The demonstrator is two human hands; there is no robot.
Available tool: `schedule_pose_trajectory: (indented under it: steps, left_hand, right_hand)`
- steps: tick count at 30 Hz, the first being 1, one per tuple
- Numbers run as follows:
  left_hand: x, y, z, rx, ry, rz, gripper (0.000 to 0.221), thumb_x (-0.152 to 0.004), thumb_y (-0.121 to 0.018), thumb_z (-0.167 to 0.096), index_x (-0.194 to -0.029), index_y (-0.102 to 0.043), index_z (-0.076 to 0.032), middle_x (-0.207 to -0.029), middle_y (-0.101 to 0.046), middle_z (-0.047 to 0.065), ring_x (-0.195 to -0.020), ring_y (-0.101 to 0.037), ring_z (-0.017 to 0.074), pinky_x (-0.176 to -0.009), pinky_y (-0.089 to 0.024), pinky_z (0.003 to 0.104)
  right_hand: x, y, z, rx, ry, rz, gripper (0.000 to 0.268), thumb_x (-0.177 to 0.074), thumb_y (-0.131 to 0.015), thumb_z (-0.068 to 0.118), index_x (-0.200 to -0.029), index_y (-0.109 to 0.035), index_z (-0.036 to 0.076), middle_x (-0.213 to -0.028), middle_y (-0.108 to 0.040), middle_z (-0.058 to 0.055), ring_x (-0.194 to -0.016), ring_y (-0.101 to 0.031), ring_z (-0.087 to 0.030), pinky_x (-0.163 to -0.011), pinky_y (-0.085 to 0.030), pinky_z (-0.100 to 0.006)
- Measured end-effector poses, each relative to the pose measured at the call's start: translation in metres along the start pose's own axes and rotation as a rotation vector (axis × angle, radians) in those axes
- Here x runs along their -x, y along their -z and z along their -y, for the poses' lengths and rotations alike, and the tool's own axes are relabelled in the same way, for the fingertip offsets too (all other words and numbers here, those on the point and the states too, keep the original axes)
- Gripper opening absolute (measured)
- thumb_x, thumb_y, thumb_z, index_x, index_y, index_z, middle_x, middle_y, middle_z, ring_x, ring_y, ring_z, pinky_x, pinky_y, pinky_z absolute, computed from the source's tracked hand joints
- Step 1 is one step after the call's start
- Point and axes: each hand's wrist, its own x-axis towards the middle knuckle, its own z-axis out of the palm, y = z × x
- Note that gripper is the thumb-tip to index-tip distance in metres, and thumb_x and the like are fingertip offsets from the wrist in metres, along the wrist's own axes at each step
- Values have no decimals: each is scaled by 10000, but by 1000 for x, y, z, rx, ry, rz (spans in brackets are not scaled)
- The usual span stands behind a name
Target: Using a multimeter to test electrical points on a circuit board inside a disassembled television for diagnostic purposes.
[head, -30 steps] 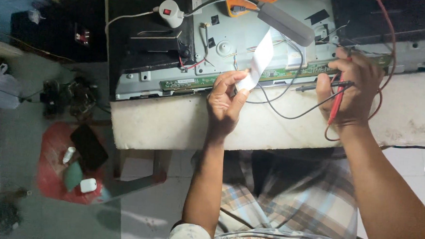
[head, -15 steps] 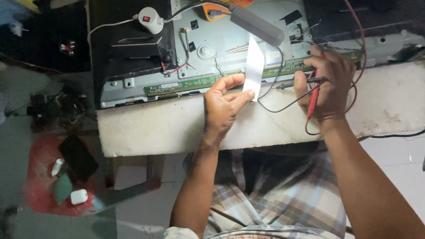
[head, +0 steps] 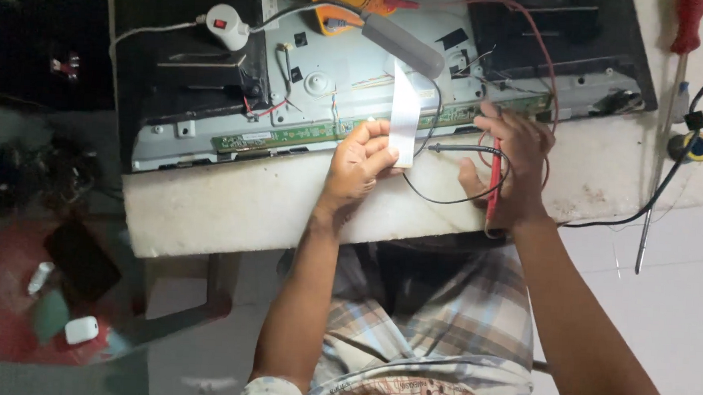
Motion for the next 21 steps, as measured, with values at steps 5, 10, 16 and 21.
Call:
schedule_pose_trajectory:
  steps: [5, 10, 16, 21]
  left_hand:
    - [0, 0, 7, -71, -131, 34, 498, -953, -603, 41, -1423, -498, -89, -1124, -725, 178, -931, -741, 188, -826, -679, 307]
    - [12, -10, -8, -227, -257, 62, 447, -975, -565, 6, -1332, -424, -223, -1086, -741, 134, -879, -719, 182, -848, -655, 336]
    - [8, -3, 2, -376, -408, 91, 306, -983, -592, 23, -1270, -692, -17, -1308, -709, 147, -1251, -671, 219, -1135, -521, 302]
    - [5, -11, 12, -465, -441, -79, 269, -949, -637, -34, -1197, -743, -35, -1262, -741, 141, -1180, -707, 166, -1065, -562, 257]
  right_hand:
    - [28, 15, -4, 133, -77, -141, 458, -848, -618, 78, -1298, -672, 13, -1253, -688, -214, -1191, -640, -347, -1039, -355, -405]
    - [7, 23, 48, -89, -358, -425, 439, -816, -427, -74, -1240, -534, -37, -1285, -569, -228, -1248, -559, -363, -1131, -432, -444]
    - [-1, 6, 94, -454, -88, -78, 294, -963, -442, -1, -1190, -629, -22, -871, -666, -140, -1002, -556, -272, -1018, -452, -443]
    - [-13, -2, 98, -591, -667, 62, 340, -866, -477, 263, -1144, -505, 70, -941, -748, -140, -938, -731, -234, -940, -503, -367]
